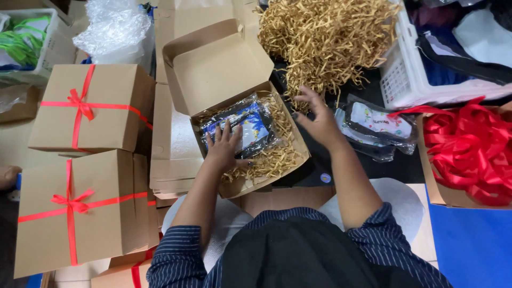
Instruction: Assembling a cardboard gift box, filling it with shredded paper and items, and finishing it with a tied ribbon.
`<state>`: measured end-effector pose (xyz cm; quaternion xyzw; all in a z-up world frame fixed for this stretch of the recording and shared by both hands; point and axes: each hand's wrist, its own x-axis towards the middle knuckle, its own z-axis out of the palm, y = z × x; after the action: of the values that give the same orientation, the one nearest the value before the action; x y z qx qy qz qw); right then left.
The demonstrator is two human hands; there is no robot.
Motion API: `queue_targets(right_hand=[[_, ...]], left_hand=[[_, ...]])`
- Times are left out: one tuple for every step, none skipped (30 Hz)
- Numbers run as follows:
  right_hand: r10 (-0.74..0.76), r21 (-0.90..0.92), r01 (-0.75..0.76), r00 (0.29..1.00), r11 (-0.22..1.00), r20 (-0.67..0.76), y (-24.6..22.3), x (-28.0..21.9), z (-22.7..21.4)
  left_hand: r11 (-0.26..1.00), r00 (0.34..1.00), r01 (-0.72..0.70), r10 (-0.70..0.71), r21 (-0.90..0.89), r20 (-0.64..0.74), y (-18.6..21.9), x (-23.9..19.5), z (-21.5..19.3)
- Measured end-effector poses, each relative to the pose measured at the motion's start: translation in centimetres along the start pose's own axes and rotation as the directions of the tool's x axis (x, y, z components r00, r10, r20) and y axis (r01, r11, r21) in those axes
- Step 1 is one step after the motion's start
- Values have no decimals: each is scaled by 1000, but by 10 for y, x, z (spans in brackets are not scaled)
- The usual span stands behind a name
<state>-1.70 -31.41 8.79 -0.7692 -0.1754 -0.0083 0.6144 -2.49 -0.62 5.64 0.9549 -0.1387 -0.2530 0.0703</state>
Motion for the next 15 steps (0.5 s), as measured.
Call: queue_targets(right_hand=[[87,-238,-124,983,963,-160,-9,-9,-23],[130,-437,-274,935,856,-331,-18,-19,-45],[130,-439,-279,932,854,-339,-1,-29,-62],[268,-589,-450,888,671,-374,15,-40,-79],[383,-698,-572,816,431,-432,32,-50,-96],[381,-696,-575,814,429,-437,55,-57,-105],[427,-691,-615,780,380,-458,78,-66,-113],[469,-685,-651,741,328,-480,101,-75,-120],[469,-682,-653,740,329,-482,117,-77,-124],[400,-706,-625,772,334,-494,133,-79,-127],[331,-729,-595,800,338,-500,150,-80,-129],[331,-727,-596,800,340,-500,148,-82,-129],[221,-760,-542,840,359,-495,146,-80,-129],[107,-791,-486,869,371,-483,145,-78,-128],[106,-792,-481,872,377,-478,109,-73,-115]], left_hand=[[1000,999,-5,4,-30,-37,2,-5,-6],[998,997,-12,7,-60,-74,3,-11,-13],[998,997,-20,16,-57,-74,2,-10,-14],[994,993,-28,15,-106,-121,0,-9,-15],[987,986,-35,8,-155,-169,-3,-8,-16],[987,985,-40,14,-153,-170,-2,-8,-17],[976,969,-72,21,-204,-244,-1,-9,-17],[962,948,-107,23,-252,-318,-1,-11,-17],[962,948,-109,25,-250,-318,-1,-8,-13],[940,921,-171,46,-296,-387,-1,-6,-8],[913,889,-232,59,-336,-454,-3,-5,-4],[914,889,-231,59,-334,-453,2,-10,-7],[870,880,-287,74,-400,-470,7,-15,-12],[819,869,-342,88,-462,-488,11,-20,-17],[822,869,-336,81,-460,-489,9,-17,-12]])
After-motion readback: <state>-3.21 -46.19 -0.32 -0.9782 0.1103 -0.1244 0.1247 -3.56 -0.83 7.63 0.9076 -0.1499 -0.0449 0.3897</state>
